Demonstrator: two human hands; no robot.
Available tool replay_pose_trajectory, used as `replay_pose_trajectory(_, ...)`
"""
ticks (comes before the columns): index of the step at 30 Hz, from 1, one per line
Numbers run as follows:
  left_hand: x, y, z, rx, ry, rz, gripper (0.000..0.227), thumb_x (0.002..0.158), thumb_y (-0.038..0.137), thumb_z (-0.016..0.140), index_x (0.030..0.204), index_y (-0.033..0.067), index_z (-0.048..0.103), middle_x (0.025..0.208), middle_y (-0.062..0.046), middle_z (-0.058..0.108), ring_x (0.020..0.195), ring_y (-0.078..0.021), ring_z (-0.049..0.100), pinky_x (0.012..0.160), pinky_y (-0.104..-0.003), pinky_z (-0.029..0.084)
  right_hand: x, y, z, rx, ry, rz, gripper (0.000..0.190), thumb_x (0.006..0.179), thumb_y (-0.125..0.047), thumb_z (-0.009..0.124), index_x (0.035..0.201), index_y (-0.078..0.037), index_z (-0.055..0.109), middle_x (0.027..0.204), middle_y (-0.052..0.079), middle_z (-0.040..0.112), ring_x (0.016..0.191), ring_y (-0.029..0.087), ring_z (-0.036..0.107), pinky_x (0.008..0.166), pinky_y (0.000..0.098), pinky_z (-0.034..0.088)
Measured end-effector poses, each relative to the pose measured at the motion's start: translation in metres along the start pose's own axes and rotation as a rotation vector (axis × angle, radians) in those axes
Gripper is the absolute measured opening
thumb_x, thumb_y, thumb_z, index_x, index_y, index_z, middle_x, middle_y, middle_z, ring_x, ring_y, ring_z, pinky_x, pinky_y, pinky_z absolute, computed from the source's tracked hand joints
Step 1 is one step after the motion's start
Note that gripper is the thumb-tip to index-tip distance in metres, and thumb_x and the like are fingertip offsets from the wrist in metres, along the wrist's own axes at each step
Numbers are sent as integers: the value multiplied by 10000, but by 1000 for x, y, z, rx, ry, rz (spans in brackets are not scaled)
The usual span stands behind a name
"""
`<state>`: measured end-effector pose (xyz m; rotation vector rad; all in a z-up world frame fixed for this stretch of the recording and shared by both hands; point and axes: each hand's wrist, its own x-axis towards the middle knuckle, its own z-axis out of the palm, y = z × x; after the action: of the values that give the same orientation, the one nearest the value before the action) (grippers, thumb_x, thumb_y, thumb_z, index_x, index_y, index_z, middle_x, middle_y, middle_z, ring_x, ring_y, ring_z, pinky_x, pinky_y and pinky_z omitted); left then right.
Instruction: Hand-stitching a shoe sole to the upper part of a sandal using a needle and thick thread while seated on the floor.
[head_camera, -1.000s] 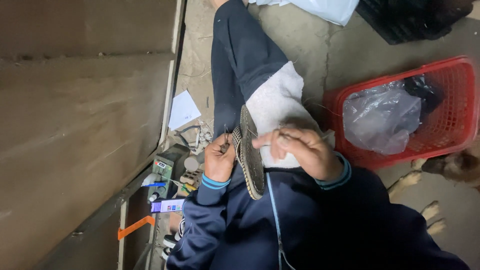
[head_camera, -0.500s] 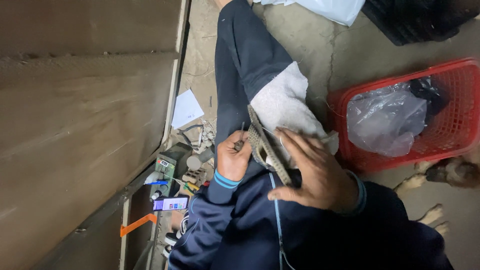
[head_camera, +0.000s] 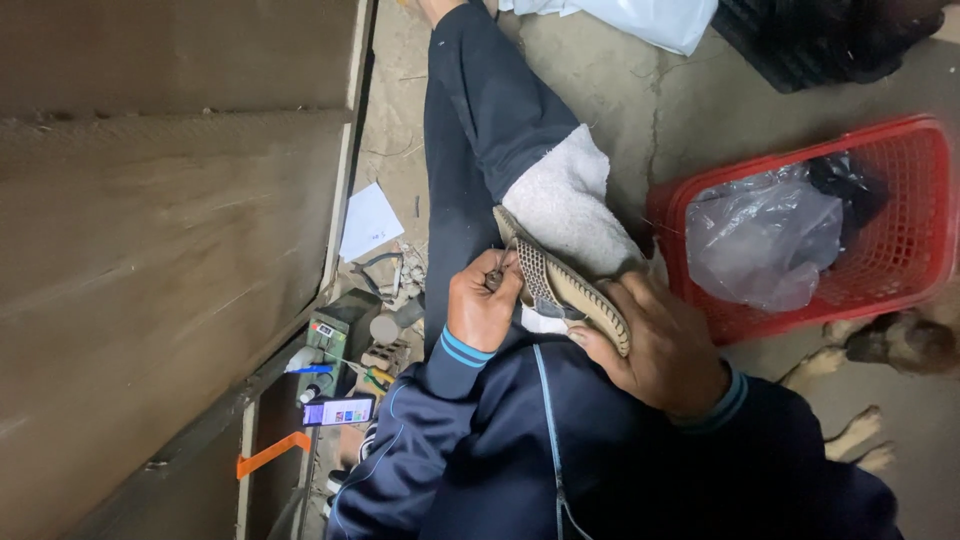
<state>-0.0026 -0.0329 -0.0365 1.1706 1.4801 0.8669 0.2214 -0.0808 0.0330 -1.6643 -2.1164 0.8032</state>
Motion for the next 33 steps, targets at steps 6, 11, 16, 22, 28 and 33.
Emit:
replay_pose_trajectory(6,2,-4,2,-8,-9,4,163,931,-4,677,773,-31,708,457,-107,530,467,-90,442,399,-230,354,4,3,-4,-80,79,-39,555,893,-636,657,1014,-94,664,815,52,555,747,307,657,628,391,535)
replay_pose_trajectory(11,2,-9,2,-7,-21,-3,174,929,13,670,760,-21,695,470,-110,532,486,-103,447,403,-234,351,13,2,4,-32,190,-32,479,929,-617,639,761,-169,631,635,5,554,588,246,631,504,316,485)
replay_pose_trajectory(16,3,-2,5,-8,-27,-4,181,937,9,660,761,-21,690,474,-115,538,479,-104,450,407,-225,349,1,21,24,34,235,20,484,983,-544,550,682,-171,614,570,4,553,521,234,600,466,294,463)
replay_pose_trajectory(22,3,6,9,-44,-44,15,143,936,-1,656,808,-43,705,473,-118,549,481,-92,445,413,-230,367,-9,2,24,183,238,248,390,857,-520,765,969,-148,727,841,65,704,792,299,713,614,352,556)
replay_pose_trajectory(28,-3,44,-18,2,-132,43,93,925,37,712,850,15,763,514,-85,630,471,-94,497,434,-239,431,-71,79,80,-338,470,138,320,944,-413,775,1171,-186,763,965,112,665,831,291,661,666,377,542)
replay_pose_trajectory(33,-8,34,-57,151,-88,-19,73,912,124,765,962,118,817,555,-48,679,499,-77,548,503,-228,496,-31,83,30,214,446,373,304,931,-311,758,1156,-106,751,925,113,669,784,247,655,644,377,561)
